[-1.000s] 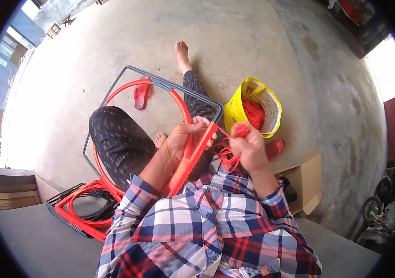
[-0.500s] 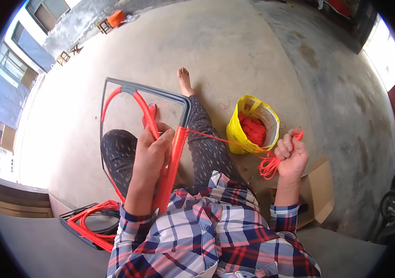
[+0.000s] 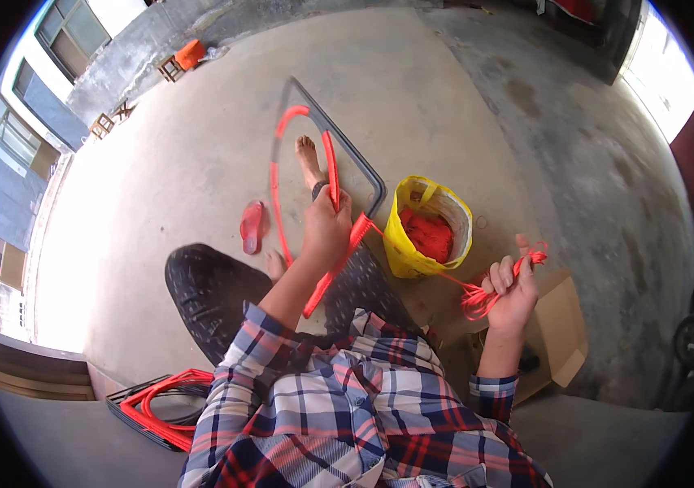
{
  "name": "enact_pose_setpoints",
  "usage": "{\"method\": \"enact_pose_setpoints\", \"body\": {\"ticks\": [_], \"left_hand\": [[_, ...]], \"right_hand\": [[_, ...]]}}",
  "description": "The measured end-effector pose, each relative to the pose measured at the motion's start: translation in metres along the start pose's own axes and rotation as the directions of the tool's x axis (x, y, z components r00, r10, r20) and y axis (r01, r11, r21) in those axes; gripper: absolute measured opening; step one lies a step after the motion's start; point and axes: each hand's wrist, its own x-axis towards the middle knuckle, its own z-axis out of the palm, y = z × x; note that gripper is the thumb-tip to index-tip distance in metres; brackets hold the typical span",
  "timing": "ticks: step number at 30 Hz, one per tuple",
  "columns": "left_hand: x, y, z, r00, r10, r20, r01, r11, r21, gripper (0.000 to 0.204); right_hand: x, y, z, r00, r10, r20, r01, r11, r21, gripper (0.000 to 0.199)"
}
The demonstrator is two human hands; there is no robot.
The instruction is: The person sits on the floor and wraps a red cord around a black cable using a rectangular metal frame as a guide. They pull the cord from a yellow bag and repeatedly loop it around the cable, securing it in place.
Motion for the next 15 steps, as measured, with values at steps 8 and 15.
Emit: {"method": "enact_pose_setpoints", "body": {"ticks": [8,15], "left_hand": [[0.002,-0.059,0.035,0.984,-0.175,0.038,0.173,0.984,0.041,0.018],[-0.001,-0.080,0.038,0.944,-0.305,0.126,0.297,0.952,0.076,0.028]], "right_hand": [[-0.001,0.001,0.027,0.998,0.042,-0.053,-0.047,0.995,-0.087,0.030],[0.010,-0.012,0.065,0.997,0.032,0.065,-0.015,0.969,-0.245,0.027]]}}
